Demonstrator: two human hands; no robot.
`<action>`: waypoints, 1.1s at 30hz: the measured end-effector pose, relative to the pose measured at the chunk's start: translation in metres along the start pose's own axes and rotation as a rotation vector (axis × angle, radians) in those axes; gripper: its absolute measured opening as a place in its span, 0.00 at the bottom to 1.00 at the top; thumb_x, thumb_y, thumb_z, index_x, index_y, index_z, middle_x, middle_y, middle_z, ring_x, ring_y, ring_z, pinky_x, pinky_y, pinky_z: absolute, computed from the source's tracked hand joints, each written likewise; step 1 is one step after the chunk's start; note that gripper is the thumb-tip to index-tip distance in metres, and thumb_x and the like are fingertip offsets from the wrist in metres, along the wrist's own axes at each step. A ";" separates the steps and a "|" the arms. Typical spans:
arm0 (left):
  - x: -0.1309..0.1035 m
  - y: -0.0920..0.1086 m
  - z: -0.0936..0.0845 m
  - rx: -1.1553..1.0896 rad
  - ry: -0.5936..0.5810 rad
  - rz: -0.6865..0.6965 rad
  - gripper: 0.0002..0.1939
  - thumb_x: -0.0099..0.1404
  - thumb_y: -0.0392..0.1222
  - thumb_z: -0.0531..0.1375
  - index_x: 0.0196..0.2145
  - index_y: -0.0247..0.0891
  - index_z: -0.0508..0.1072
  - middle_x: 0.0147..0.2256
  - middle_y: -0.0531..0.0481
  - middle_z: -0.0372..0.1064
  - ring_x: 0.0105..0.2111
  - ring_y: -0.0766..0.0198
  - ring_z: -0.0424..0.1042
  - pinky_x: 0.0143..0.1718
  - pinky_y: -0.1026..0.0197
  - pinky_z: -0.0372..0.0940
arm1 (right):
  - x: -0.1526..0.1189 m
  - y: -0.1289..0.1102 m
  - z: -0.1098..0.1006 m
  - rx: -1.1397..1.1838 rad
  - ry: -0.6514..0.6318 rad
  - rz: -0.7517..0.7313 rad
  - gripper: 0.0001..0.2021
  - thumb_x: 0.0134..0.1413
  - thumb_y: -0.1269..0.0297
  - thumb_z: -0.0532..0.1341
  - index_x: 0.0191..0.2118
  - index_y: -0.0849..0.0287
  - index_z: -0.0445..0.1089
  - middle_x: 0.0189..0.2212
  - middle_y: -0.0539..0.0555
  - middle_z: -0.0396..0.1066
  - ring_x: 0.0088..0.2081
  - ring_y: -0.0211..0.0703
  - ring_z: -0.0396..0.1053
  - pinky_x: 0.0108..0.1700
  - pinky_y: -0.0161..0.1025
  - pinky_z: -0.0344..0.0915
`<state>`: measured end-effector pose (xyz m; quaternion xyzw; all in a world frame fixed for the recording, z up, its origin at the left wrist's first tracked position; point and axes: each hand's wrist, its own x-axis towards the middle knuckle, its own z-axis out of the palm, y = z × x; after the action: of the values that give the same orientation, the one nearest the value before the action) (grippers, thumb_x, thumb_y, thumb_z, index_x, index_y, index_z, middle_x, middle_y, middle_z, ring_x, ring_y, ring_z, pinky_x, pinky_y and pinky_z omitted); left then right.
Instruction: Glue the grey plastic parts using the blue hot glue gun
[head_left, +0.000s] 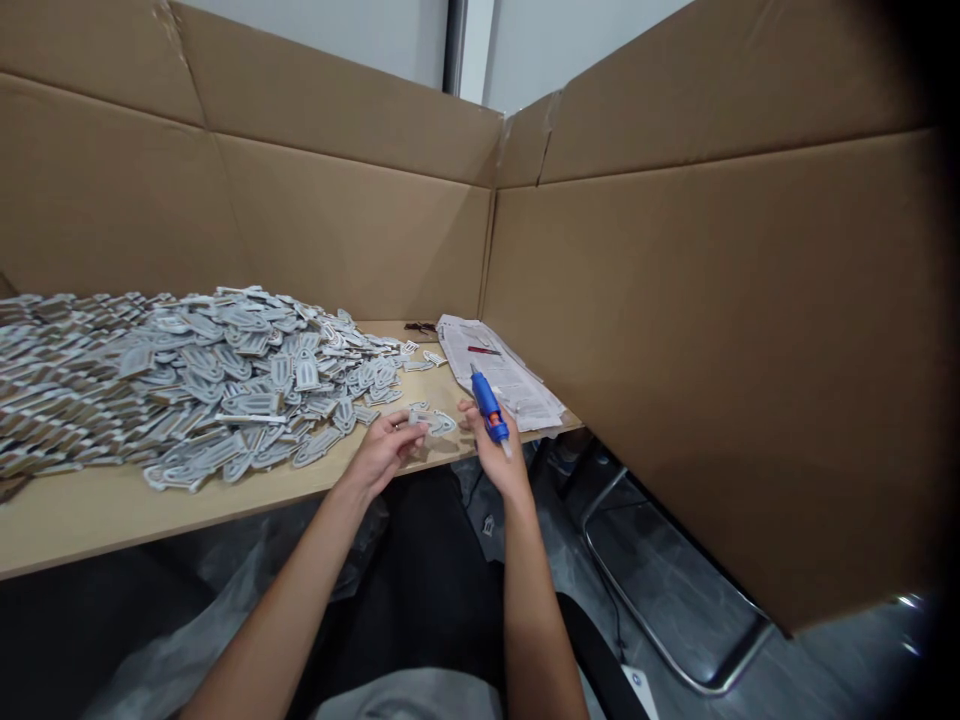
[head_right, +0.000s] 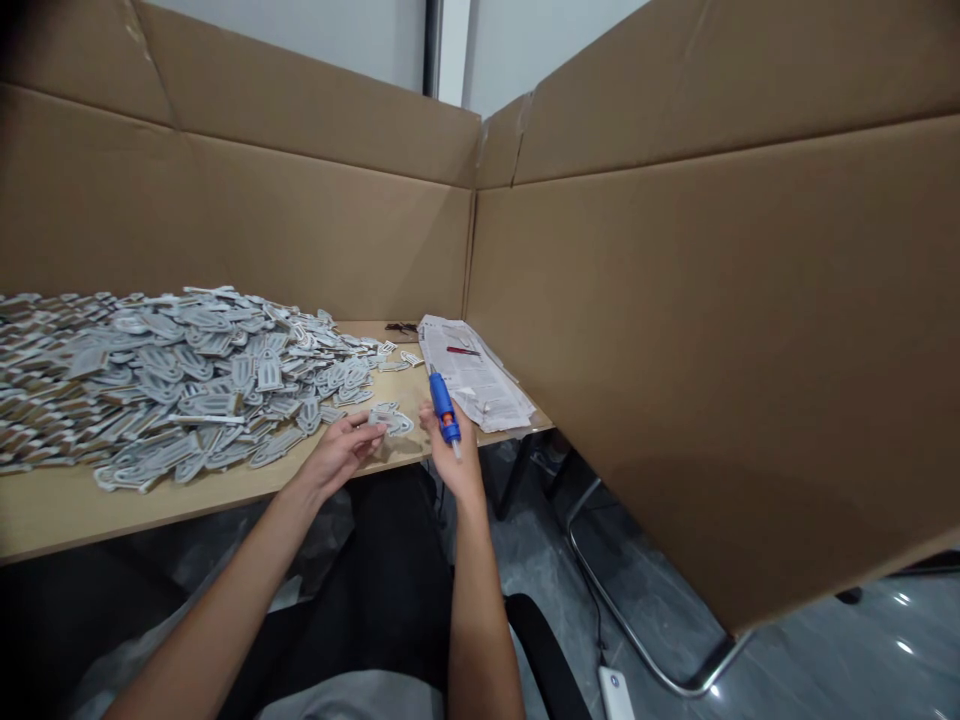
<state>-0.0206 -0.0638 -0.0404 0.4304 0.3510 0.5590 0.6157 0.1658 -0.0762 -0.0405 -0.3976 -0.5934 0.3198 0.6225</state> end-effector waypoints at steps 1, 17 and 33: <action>0.001 0.000 0.000 -0.008 0.015 0.012 0.19 0.44 0.39 0.76 0.33 0.32 0.76 0.27 0.53 0.71 0.22 0.74 0.64 0.24 0.69 0.60 | 0.000 0.000 0.001 0.040 -0.007 -0.008 0.23 0.60 0.40 0.60 0.47 0.56 0.72 0.48 0.59 0.75 0.45 0.50 0.76 0.47 0.44 0.72; 0.010 -0.005 -0.001 -0.146 0.103 0.098 0.20 0.45 0.46 0.77 0.32 0.32 0.79 0.30 0.48 0.75 0.27 0.69 0.69 0.25 0.68 0.62 | -0.005 -0.004 -0.016 0.147 -0.202 0.109 0.21 0.56 0.41 0.65 0.36 0.57 0.72 0.30 0.55 0.75 0.28 0.42 0.73 0.30 0.37 0.68; 0.015 -0.017 -0.008 0.180 0.095 0.191 0.23 0.47 0.40 0.72 0.42 0.33 0.77 0.29 0.51 0.73 0.28 0.65 0.71 0.31 0.64 0.65 | -0.006 0.004 -0.013 -0.258 -0.300 0.020 0.17 0.55 0.48 0.67 0.30 0.59 0.75 0.22 0.48 0.69 0.26 0.39 0.64 0.30 0.33 0.60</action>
<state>-0.0191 -0.0476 -0.0588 0.4885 0.3858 0.6011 0.5012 0.1785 -0.0808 -0.0470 -0.4278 -0.7116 0.3028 0.4679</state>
